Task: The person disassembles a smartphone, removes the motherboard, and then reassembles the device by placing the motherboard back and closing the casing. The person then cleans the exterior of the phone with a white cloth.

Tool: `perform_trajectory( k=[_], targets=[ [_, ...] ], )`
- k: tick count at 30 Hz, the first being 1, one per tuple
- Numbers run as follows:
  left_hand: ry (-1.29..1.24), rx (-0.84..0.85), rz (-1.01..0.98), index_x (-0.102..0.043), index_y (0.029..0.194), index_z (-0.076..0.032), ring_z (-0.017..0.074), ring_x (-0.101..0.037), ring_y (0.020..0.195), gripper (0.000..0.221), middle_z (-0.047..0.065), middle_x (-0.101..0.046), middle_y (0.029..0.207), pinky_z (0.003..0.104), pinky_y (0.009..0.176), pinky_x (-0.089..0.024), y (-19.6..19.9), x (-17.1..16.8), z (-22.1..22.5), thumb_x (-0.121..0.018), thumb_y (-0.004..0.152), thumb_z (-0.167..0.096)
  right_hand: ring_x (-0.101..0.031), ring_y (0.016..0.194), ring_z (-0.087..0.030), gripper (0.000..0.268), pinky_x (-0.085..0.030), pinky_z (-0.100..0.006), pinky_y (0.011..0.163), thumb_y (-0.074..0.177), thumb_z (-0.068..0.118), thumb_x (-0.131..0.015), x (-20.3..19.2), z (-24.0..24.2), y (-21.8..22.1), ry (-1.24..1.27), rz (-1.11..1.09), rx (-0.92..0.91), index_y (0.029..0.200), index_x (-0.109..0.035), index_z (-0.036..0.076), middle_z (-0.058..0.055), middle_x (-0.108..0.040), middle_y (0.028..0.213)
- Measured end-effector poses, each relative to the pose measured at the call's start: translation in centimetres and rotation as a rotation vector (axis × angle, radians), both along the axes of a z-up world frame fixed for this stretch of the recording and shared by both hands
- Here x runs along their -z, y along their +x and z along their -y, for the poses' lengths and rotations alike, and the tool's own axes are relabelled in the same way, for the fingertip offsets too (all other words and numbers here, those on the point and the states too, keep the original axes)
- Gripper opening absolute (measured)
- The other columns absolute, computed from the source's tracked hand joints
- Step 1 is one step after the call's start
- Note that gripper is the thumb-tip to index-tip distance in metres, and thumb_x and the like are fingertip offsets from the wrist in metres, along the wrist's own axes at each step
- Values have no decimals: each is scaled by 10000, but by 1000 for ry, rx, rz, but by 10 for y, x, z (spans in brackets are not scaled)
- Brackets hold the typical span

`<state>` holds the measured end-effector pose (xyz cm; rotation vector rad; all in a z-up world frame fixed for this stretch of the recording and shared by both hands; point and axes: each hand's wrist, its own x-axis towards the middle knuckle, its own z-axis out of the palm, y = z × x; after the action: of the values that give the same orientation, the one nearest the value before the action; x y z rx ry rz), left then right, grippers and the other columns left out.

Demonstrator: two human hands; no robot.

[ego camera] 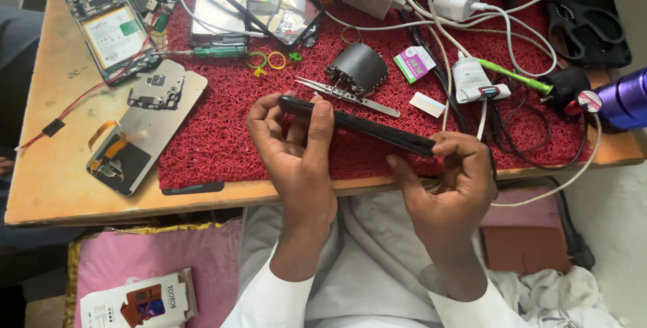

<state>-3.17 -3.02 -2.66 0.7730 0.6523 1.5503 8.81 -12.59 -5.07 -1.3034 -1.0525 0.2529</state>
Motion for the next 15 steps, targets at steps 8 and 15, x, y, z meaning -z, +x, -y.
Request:
perform_trajectory(
  k=[8, 15],
  targets=[
    [-33, 7, 10, -393, 1323, -77, 110, -574, 1047, 470, 54, -495, 1170, 251, 889, -540, 0, 3, -4, -711, 979, -32, -666, 927, -102, 434, -580, -246, 821, 879, 25, -875, 1, -4, -2, -103, 104, 82, 1146, -534, 11, -67, -659, 1039],
    [-82, 23, 36, -387, 1316, -101, 103, -592, 1031, 477, 39, -498, 1161, 278, 889, -575, -1, 3, -5, -711, 966, -69, -707, 853, -153, 450, -582, -286, 769, 869, 183, -931, -2, -11, -10, -106, 363, 257, 1109, -583, 30, -87, -701, 981]
  ],
)
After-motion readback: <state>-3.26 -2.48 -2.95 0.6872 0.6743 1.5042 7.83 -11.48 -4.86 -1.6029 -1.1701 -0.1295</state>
